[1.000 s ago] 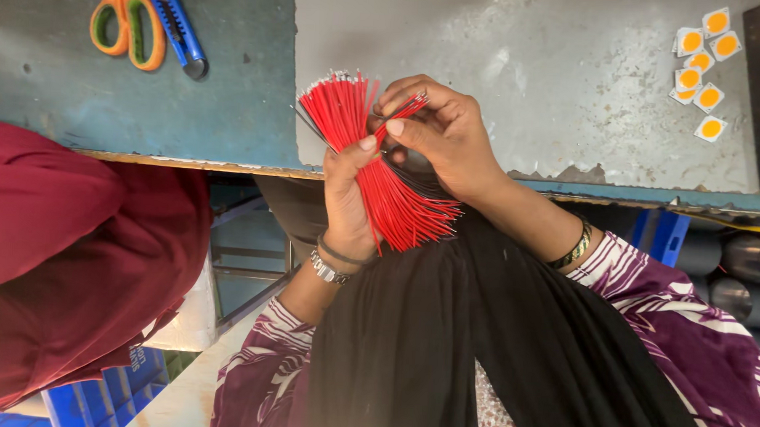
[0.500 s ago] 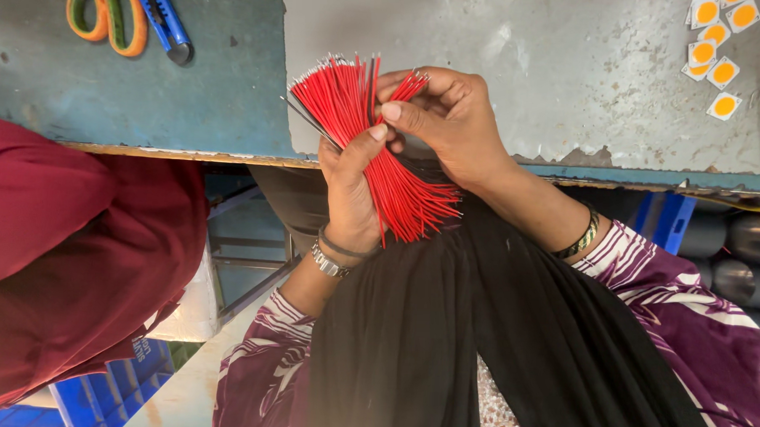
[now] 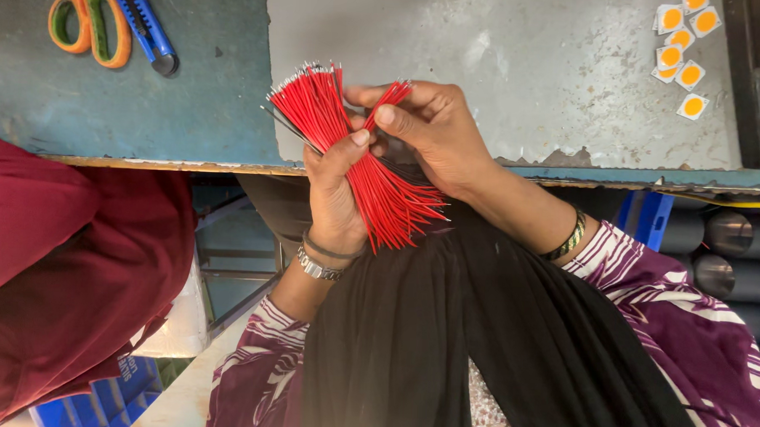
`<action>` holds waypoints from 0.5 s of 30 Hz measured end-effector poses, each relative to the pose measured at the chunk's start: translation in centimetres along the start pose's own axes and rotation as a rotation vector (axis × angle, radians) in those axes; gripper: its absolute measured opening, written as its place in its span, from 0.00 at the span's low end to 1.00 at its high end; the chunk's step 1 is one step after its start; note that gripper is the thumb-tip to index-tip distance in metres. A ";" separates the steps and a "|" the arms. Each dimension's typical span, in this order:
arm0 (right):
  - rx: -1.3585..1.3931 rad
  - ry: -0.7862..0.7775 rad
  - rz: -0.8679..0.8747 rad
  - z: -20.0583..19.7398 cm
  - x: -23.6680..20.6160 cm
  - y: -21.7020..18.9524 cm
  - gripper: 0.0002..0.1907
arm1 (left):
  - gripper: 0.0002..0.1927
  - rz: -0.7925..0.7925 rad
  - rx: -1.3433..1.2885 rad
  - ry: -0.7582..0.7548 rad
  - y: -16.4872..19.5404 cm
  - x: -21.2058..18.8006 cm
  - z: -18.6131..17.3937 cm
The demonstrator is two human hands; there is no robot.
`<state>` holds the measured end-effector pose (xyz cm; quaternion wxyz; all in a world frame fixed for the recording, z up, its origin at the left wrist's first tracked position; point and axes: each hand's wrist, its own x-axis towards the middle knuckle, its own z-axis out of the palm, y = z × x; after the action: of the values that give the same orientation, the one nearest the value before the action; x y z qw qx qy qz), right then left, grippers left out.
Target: The person solders red insulated wires onto the contact pads of small LED chip modules using a soldering iron, working one module at a time on the bench. They then gather the soldered wires into a bundle, trim the wire ends with wire cutters, and dip the trimmed ends into a small cup of liquid.
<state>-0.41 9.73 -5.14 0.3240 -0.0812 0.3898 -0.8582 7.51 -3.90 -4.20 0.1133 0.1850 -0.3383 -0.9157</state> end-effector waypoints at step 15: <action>-0.110 0.092 -0.253 1.9 -4.6 0.1 0.14 | 0.12 -0.077 -0.021 -0.073 0.5 -3.3 1.2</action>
<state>3.99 11.39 -3.37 0.1900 -0.1081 0.4373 -0.8723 10.04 -2.51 -2.12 0.0674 0.1632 -0.3249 -0.9291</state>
